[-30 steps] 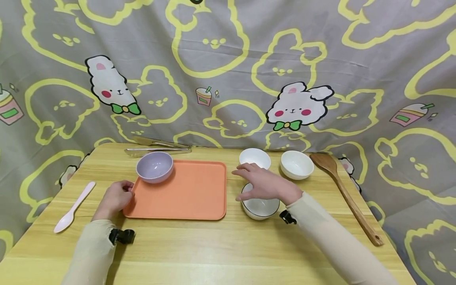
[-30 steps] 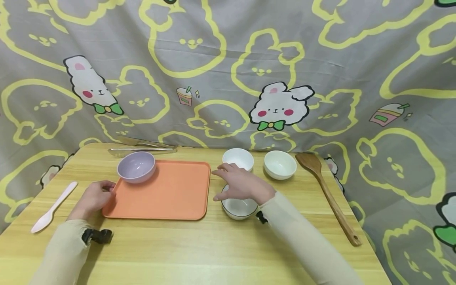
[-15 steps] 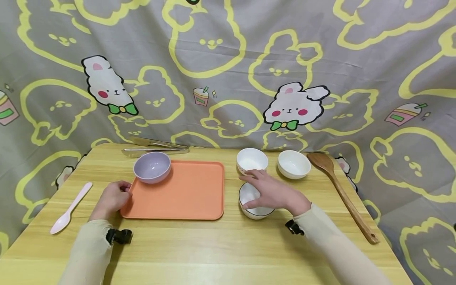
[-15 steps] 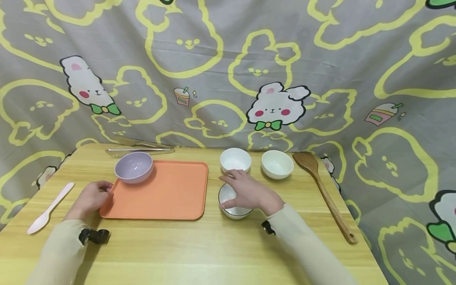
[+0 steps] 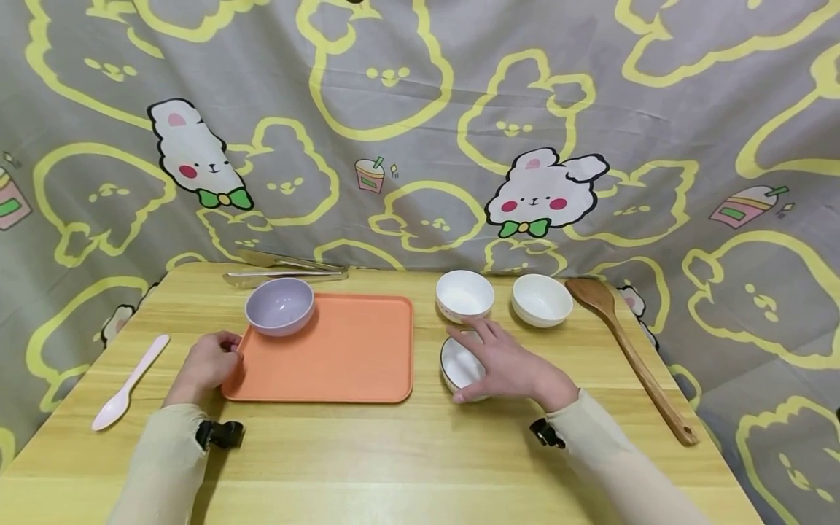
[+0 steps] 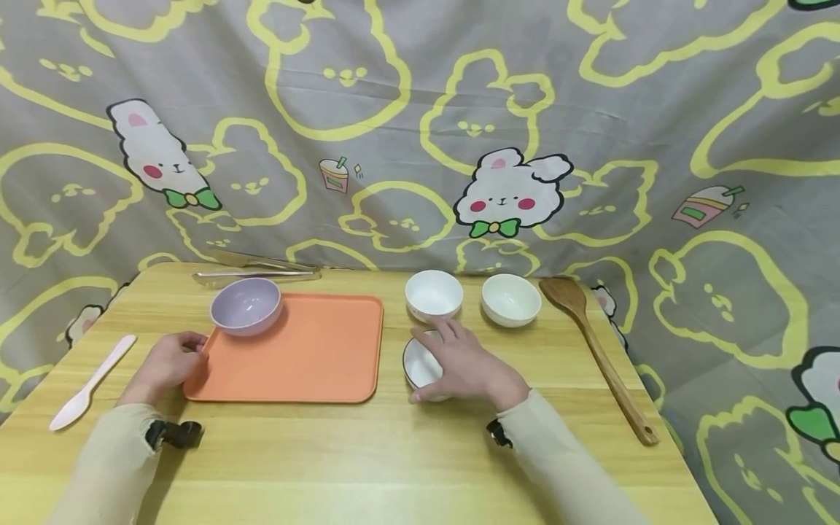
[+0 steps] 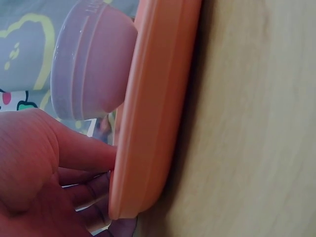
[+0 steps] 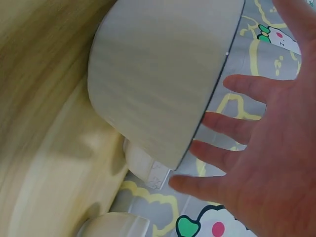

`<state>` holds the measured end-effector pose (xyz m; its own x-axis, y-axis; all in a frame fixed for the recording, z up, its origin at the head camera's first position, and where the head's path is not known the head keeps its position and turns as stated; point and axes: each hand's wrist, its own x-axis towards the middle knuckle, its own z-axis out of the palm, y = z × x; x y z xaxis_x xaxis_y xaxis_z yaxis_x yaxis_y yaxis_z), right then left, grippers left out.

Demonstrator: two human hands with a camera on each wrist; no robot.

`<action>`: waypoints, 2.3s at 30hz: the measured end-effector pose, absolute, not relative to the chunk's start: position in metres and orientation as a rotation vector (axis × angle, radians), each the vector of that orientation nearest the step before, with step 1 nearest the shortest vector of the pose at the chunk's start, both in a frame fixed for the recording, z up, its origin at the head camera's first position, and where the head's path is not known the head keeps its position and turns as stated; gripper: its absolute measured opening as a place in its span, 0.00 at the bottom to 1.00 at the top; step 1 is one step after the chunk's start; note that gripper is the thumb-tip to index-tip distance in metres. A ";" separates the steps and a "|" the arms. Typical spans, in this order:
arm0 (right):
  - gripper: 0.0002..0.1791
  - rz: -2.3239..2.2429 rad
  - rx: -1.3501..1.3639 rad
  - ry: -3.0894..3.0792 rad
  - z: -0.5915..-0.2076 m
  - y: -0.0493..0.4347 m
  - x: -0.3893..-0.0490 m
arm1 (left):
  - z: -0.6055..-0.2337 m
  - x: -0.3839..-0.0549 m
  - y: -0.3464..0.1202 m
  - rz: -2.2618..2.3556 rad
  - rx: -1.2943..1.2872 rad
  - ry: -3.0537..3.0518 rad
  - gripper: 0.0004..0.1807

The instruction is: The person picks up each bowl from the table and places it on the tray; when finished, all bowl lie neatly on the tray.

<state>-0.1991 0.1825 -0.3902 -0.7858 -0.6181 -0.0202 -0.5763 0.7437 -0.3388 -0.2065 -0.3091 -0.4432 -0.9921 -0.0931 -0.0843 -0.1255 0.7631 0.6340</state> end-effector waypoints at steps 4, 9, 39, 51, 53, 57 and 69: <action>0.59 -0.464 -0.924 2.823 -0.392 0.182 -0.197 | -0.444 -0.206 -0.309 1.053 -0.184 2.905 0.17; 0.61 -0.457 -0.932 2.833 -0.399 0.184 -0.196 | -0.443 -0.207 -0.307 1.062 -0.206 2.885 0.18; 0.54 -0.430 -0.859 2.801 -0.399 0.178 -0.198 | -0.441 -0.203 -0.306 1.074 -0.218 2.883 0.17; 0.51 -0.462 -0.905 2.774 -0.381 0.172 -0.203 | -0.441 -0.204 -0.307 1.098 -0.213 2.852 0.18; 0.50 -0.450 -0.921 2.779 -0.378 0.170 -0.205 | -0.442 -0.204 -0.307 1.102 -0.209 2.854 0.18; 0.49 -0.430 -0.969 2.774 -0.374 0.165 -0.208 | -0.442 -0.205 -0.308 1.105 -0.212 2.852 0.18; 0.47 -0.402 -1.087 2.742 -0.363 0.141 -0.218 | -0.440 -0.204 -0.308 1.084 -0.199 2.863 0.17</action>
